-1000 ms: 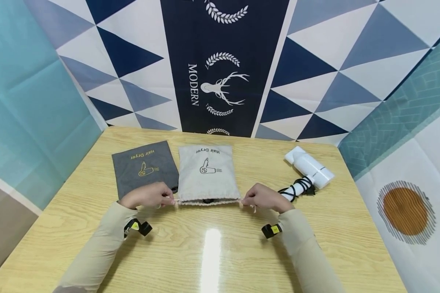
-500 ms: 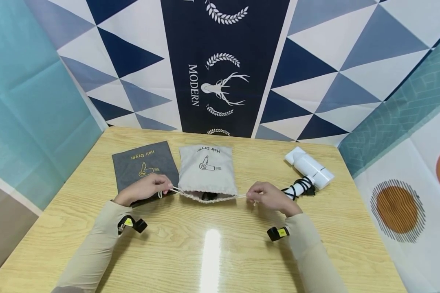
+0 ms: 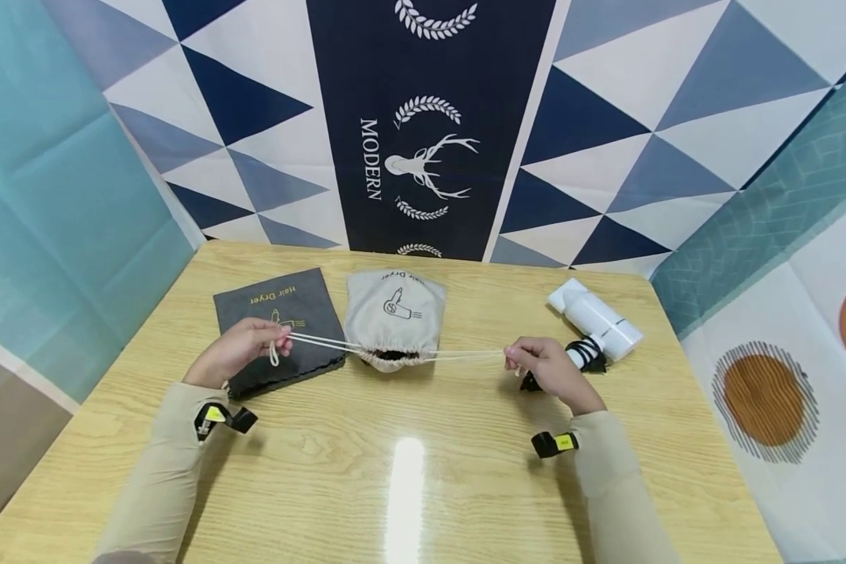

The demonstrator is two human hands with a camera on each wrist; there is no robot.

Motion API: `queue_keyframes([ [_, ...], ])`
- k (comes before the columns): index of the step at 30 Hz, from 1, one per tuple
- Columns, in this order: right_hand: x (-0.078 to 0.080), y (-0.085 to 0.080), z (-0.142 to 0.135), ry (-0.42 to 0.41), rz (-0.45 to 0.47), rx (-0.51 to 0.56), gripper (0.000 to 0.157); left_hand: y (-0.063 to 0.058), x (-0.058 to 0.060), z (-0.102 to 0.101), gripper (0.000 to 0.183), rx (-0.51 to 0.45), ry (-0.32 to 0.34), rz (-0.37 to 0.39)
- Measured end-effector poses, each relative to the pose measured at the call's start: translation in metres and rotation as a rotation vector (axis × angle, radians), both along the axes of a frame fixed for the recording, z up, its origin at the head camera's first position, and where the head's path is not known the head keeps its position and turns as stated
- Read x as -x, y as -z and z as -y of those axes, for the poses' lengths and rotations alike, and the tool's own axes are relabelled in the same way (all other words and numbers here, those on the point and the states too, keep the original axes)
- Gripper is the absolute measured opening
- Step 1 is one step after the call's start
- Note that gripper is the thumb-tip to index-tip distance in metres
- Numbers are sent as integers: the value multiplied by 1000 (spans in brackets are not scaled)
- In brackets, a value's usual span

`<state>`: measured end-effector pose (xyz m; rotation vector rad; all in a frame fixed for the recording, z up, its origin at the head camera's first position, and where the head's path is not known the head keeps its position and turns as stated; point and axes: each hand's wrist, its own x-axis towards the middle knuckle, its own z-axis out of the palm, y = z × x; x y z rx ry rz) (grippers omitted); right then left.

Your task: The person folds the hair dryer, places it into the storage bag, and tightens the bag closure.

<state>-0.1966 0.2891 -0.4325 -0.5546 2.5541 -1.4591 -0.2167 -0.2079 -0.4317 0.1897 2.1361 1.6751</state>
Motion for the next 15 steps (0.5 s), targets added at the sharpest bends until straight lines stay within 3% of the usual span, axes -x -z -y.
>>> queue_keyframes([
  [3, 3, -2, 0, -43, 22, 232, 30, 0, 0, 1, 31, -157, -12, 44],
  [7, 4, -10, 7, -171, 106, 581, 32, 0, -1, -1, 35, -401, -49, 66],
  [9, 3, -18, 13, -198, 137, 672, 37, -1, -1, -5, 36, -495, -84, 77],
  [11, 4, -23, 21, -203, 163, 793, 43, -2, 1, -11, 37, -548, -110, 72],
  [15, 5, -31, 40, -226, 232, 1140, 49, -7, 6, -24, 41, -630, -141, 62],
])
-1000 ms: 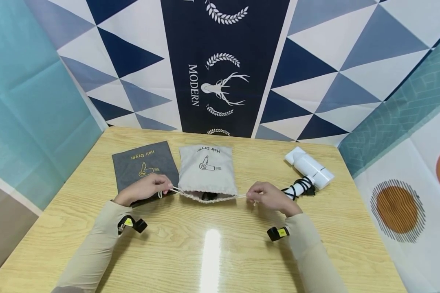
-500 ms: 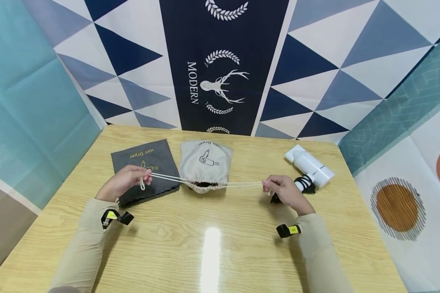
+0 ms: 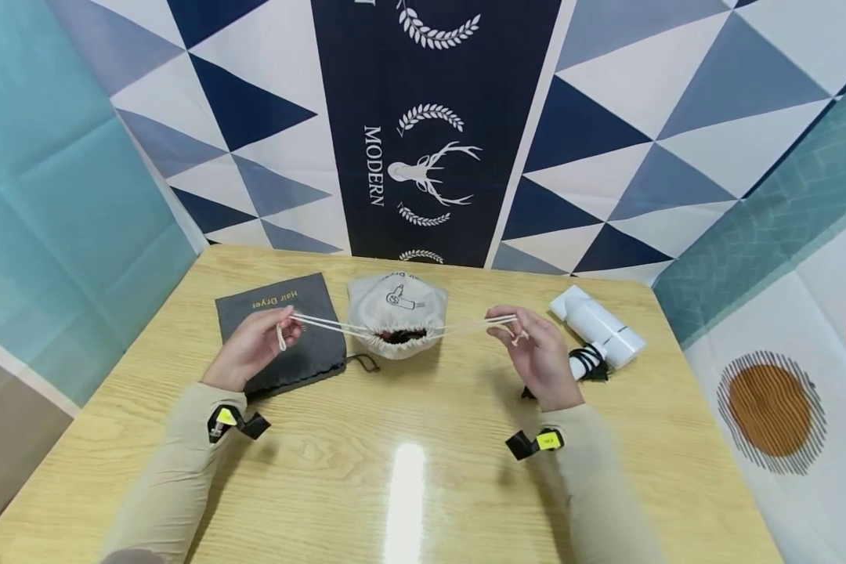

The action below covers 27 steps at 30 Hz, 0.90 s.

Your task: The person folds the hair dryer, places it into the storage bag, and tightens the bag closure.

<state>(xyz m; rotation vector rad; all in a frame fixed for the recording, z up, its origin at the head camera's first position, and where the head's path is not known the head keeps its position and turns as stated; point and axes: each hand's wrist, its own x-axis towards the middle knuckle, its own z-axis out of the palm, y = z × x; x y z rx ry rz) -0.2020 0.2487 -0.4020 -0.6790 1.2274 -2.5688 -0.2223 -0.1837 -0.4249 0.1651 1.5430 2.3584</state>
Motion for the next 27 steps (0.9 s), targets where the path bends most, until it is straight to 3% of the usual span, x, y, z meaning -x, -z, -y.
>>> queue_keyframes([
  [3, 0, -4, 14, -59, 62, 245, 53, -7, 5, -10, 44, -144, -1, -4],
  [6, 4, -8, 24, -130, 103, 381, 57, -14, 9, -20, 46, -352, 19, 4],
  [10, 9, -4, 32, -202, 131, 435, 57, -17, 10, -30, 52, -610, 103, 10],
  [12, 9, 0, 33, -220, 140, 429, 56, -15, 10, -32, 54, -685, 149, 18],
  [15, 10, 7, 30, -215, 166, 409, 55, -9, 10, -34, 52, -726, 186, 45],
  [22, 8, 22, 6, -103, 276, 472, 55, 7, 8, -18, 46, -845, 177, 82],
  [27, 7, 24, -10, -95, 278, 483, 56, 11, 8, -18, 47, -721, 158, 130],
])
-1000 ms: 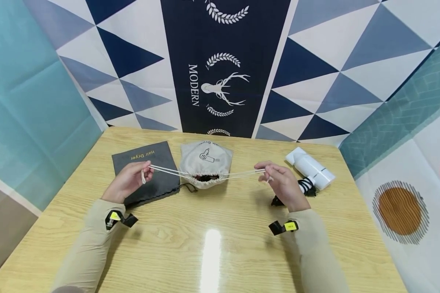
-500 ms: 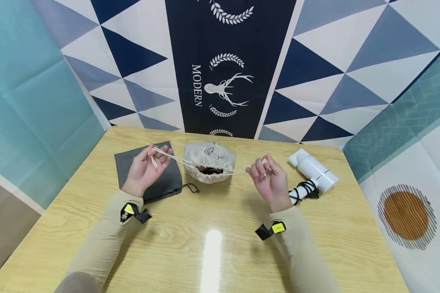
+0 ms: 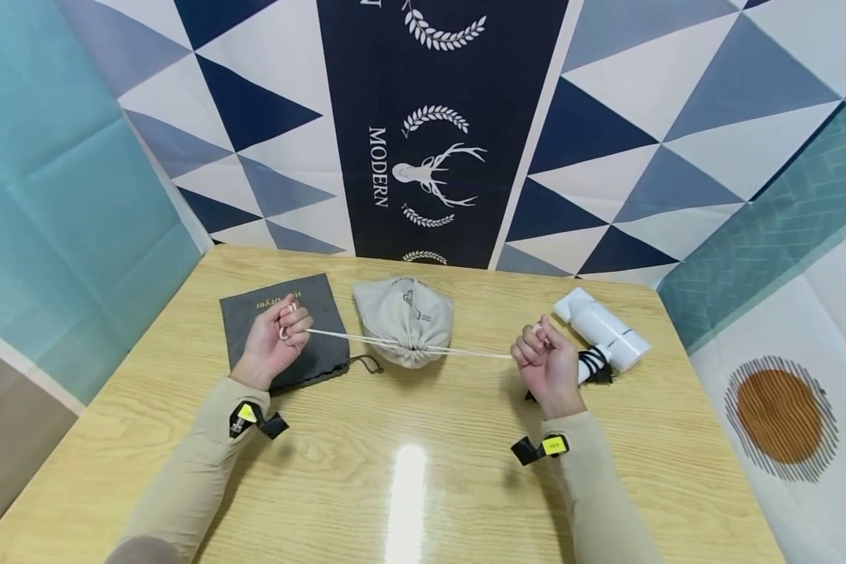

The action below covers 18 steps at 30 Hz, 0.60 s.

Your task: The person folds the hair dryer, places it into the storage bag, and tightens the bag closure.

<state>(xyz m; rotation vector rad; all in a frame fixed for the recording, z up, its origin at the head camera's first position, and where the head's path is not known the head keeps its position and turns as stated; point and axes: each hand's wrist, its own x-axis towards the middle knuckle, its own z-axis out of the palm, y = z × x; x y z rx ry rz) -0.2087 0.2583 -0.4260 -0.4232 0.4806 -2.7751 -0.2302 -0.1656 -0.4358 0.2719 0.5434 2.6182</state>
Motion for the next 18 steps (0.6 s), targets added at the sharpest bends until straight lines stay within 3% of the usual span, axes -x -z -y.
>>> queue_keyframes([
  [4, -6, -5, -5, 6, -81, -1, 56, 2, 3, -7, 47, 130, -26, 11],
  [7, -12, -12, -8, -6, -146, -5, 55, 3, 6, -14, 48, 257, -29, -25],
  [11, -23, -21, -8, -126, -273, -5, 45, 5, 5, -21, 48, 429, 21, -94],
  [16, -32, -33, -2, -340, -659, -55, 37, 5, 6, -19, 46, 586, 168, -228],
  [18, -32, -36, 1, -406, -806, -121, 36, 3, 8, -18, 46, 644, 203, -276],
])
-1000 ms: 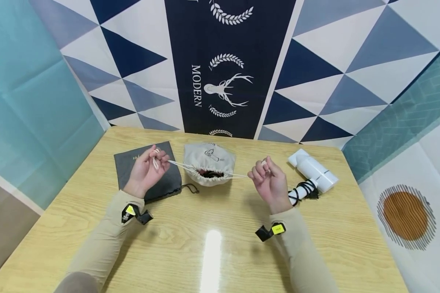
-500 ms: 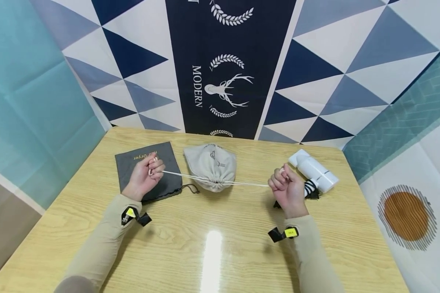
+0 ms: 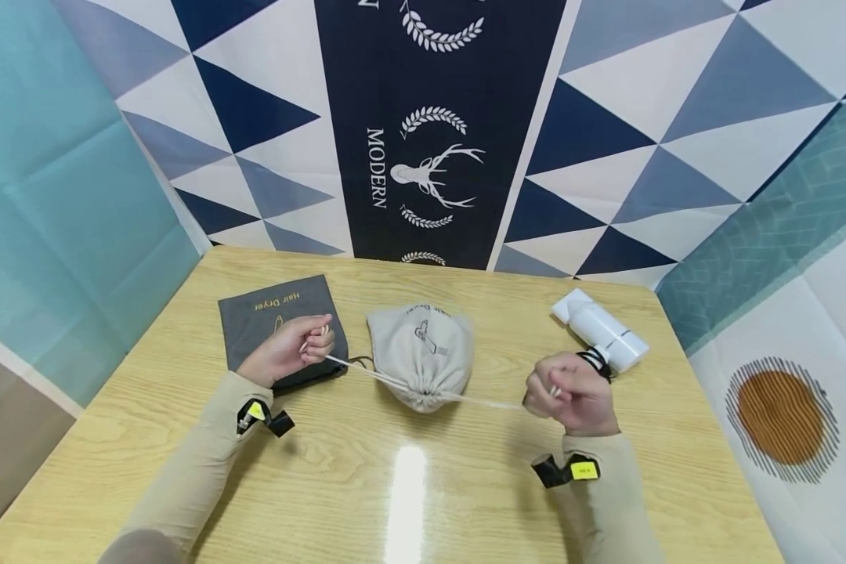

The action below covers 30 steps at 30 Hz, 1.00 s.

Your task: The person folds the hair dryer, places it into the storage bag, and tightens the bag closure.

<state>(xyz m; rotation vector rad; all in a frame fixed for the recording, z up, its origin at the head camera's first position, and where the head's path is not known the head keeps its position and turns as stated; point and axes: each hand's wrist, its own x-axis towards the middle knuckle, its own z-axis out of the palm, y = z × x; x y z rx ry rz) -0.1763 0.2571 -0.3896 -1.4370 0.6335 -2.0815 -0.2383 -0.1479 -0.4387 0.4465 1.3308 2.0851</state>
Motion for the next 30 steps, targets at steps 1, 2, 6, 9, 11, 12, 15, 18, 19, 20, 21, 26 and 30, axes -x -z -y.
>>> queue_keyframes([
  [1, 1, -1, 1, -2, -55, -51, 35, -1, 1, 1, 46, 23, 8, -14],
  [2, 2, 0, 1, 4, -93, -113, 35, -2, 3, 2, 46, 43, 1, -17],
  [6, 9, 4, -4, 132, -109, -495, 36, -4, 11, 4, 44, 78, -101, 47],
  [9, 17, 10, -8, 315, -83, -801, 37, -1, 16, 5, 43, 79, -193, 132],
  [11, 22, 15, -9, 483, -106, -985, 40, 2, 18, 5, 43, 79, -239, 173],
  [12, 24, 17, -9, 572, -120, -1066, 42, 4, 19, 5, 43, 77, -262, 192],
  [15, 31, 22, -7, 813, -185, -1239, 45, 10, 21, 1, 43, 74, -326, 218],
  [18, 40, 28, -7, 962, -247, -1323, 44, 12, 25, -6, 42, 93, -388, 221],
  [19, 43, 30, -7, 998, -277, -1338, 44, 12, 26, -9, 41, 105, -404, 220],
  [20, 46, 32, -7, 1036, -312, -1352, 44, 12, 28, -11, 40, 123, -417, 215],
  [21, 49, 35, -8, 1069, -346, -1362, 43, 12, 29, -13, 39, 140, -427, 212],
  [26, 63, 42, -9, 1209, -564, -1395, 39, 9, 40, -21, 36, 227, -440, 151],
  [30, 73, 44, -7, 1229, -668, -1438, 38, 8, 48, -23, 36, 261, -444, 144],
])
